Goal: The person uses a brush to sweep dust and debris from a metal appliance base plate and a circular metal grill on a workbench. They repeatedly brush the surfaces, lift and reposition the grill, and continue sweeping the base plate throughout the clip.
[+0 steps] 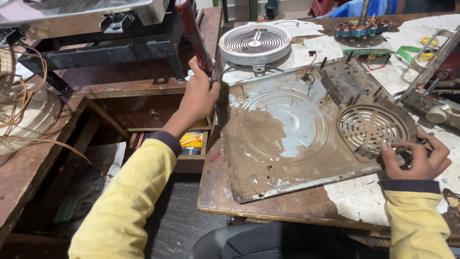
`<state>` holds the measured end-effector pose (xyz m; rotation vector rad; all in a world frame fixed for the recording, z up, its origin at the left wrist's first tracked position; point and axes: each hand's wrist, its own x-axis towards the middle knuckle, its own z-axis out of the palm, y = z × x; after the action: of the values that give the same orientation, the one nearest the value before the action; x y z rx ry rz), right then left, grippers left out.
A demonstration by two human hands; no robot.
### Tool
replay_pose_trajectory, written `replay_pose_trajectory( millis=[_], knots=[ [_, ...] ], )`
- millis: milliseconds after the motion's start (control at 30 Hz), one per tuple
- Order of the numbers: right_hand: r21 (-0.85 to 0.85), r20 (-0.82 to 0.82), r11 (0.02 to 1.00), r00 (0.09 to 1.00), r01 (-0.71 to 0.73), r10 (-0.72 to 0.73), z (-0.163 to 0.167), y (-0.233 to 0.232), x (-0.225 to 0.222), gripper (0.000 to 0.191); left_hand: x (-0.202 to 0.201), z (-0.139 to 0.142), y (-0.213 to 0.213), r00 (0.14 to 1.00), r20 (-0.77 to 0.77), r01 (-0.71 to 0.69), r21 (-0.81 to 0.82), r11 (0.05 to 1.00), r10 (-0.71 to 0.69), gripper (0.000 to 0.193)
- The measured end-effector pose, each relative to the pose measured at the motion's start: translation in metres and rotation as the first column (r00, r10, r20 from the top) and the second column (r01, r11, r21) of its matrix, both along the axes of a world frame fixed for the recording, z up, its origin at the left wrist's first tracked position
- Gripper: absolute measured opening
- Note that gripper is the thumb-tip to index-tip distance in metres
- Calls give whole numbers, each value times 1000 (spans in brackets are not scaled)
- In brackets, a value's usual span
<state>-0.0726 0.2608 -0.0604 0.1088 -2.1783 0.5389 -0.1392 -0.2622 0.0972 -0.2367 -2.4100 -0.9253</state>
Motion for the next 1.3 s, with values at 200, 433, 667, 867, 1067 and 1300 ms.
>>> replay_pose_trajectory(
  millis=[200,433,667,867,1067,1300],
  knots=[
    [65,19,997,999,28,-29,-6,3,4,41,28,-13,16,999,38,-19,73,997,16,71],
    [-55,40,997,997,-59,61,8,-7,18,43,60,-8,7,995,48,77,129,989,-84,61],
    [-63,18,995,997,-76,77,-5,4,20,39,65,-5,-2,980,-185,101,142,985,-73,63],
    [65,4,998,1000,-1,1,-26,26,10,35,57,-22,-4,995,-95,29,81,996,-21,61],
    [-205,30,975,995,-91,99,-17,18,5,35,81,-45,-8,1000,22,18,137,990,-21,63],
    [-89,15,993,997,-72,74,-33,28,-6,26,110,-48,-2,987,-64,156,120,980,-149,75]
  ],
)
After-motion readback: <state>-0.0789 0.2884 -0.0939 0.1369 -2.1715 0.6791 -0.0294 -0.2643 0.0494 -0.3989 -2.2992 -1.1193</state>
